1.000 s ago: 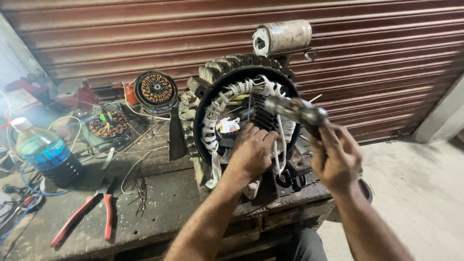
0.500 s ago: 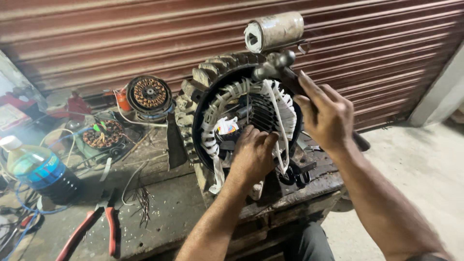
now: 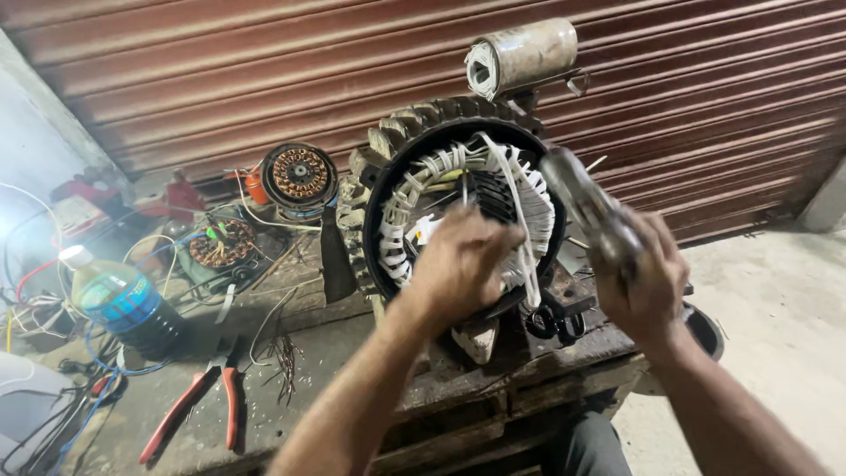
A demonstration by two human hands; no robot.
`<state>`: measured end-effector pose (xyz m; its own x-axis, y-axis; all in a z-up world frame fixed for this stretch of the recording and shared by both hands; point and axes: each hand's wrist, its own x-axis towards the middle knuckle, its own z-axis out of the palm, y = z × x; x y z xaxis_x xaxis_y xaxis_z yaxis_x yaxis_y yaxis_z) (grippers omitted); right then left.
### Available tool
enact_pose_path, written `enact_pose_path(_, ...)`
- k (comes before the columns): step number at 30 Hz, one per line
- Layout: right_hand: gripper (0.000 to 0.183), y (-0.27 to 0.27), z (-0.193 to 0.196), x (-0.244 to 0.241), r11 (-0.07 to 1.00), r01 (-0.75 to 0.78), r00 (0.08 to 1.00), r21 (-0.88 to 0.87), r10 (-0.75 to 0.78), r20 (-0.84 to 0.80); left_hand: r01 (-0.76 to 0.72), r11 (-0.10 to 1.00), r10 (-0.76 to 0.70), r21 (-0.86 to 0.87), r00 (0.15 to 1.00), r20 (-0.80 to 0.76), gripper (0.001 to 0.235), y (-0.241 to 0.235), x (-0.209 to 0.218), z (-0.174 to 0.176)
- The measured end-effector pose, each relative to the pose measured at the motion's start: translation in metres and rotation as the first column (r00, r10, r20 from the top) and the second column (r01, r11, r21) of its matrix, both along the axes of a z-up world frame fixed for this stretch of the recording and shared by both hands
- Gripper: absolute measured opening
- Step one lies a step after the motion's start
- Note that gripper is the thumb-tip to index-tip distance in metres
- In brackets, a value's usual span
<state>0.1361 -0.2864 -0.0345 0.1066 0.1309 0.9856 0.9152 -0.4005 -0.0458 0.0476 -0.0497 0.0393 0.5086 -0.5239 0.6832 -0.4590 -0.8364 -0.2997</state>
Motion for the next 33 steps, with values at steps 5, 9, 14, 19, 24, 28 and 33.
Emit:
enact_pose_path(5,0.032,-0.010,-0.026,-0.009,0.963,-0.180,0.906,-0.202,0.082,-0.416,-0.029,0.944,-0.111,-0.329,0.910,-0.399,0.023,0.027,0.066,0.105)
enact_pose_path(9,0.041,0.000,0.001,0.006,0.828,0.127,0.992,-0.547,-0.120,0.048,0.314,0.568,-0.589,-0.761,0.800,-0.110,0.017,0.039,0.117,0.122)
enact_pose_path(14,0.038,0.021,0.075,0.040,0.647,0.546,0.629,-0.532,0.103,0.771,0.156,0.491,-0.463,-0.857,0.880,-0.105,0.015,0.044,0.138,0.116)
enact_pose_path(19,0.021,0.041,0.129,0.052,0.212,0.691,0.716,-0.692,-0.064,0.695,0.105,0.468,-0.462,-0.878,0.876,-0.141,0.017,0.045,0.136,0.121)
enact_pose_path(24,0.030,0.053,0.142,0.039,0.276,0.543,0.809,-0.793,0.084,0.582,0.210,0.444,-0.547,-0.871,0.833,-0.078,0.015,0.044,0.133,0.121)
enact_pose_path(28,0.028,0.056,0.143,0.049,0.042,0.593,0.802,-0.804,-0.113,0.586,0.085,0.454,-0.497,-0.887,0.850,-0.173,0.018,0.045,0.132,0.120)
enact_pose_path(33,0.023,0.050,0.141,0.057,0.391,0.625,0.704,-0.676,0.093,0.704,0.219,0.424,-0.571,-0.879,0.818,-0.071,0.016,0.042,0.136,0.121)
